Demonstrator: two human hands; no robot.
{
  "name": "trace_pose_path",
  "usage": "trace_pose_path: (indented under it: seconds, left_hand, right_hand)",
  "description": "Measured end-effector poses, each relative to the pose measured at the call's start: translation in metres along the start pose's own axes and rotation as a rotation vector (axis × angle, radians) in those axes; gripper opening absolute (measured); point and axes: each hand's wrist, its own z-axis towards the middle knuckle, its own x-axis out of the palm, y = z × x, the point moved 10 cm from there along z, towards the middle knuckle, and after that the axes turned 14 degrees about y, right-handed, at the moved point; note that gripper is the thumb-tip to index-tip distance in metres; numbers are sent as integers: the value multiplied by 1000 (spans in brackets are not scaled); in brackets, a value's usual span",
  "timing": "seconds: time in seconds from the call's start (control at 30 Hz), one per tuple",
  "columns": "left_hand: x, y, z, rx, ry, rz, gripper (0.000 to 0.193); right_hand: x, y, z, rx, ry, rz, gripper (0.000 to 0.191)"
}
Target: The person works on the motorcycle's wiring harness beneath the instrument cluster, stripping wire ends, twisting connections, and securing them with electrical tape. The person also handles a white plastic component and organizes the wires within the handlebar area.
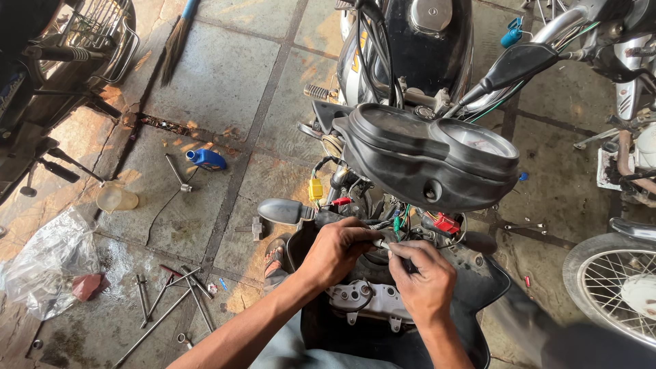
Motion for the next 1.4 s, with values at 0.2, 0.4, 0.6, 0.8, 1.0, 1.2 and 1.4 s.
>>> trace_pose_path:
  seconds: [0.2,0.4,0.6,0.8,1.0,1.2,1.4]
  left_hand:
    - [-1,-11,-2,66,25,112,28]
    - [-3,-18,-6,122,25,198,29]
    - [0,-25,-8,161,47,250,39]
    - [1,-23,-9,139,34,197,35]
    - [1,-18,-11,119,20,164,29]
    - [1,-18,-11,141,0,140,28]
    - [2,-12,-10,129,-1,123,29]
  right_hand:
    - [0,21,3,-130,16,-107,19]
    - [6,31,1,-229,49,-209,21]
    - [10,35,-2,-283,53,-240,23]
    - [2,10,4,-76,87,-16,34]
    - [7,-5,4,48,191,106,30]
    - [8,-7,2,40,174,37,28]
    - [11,1,3,-69,184,-49,28]
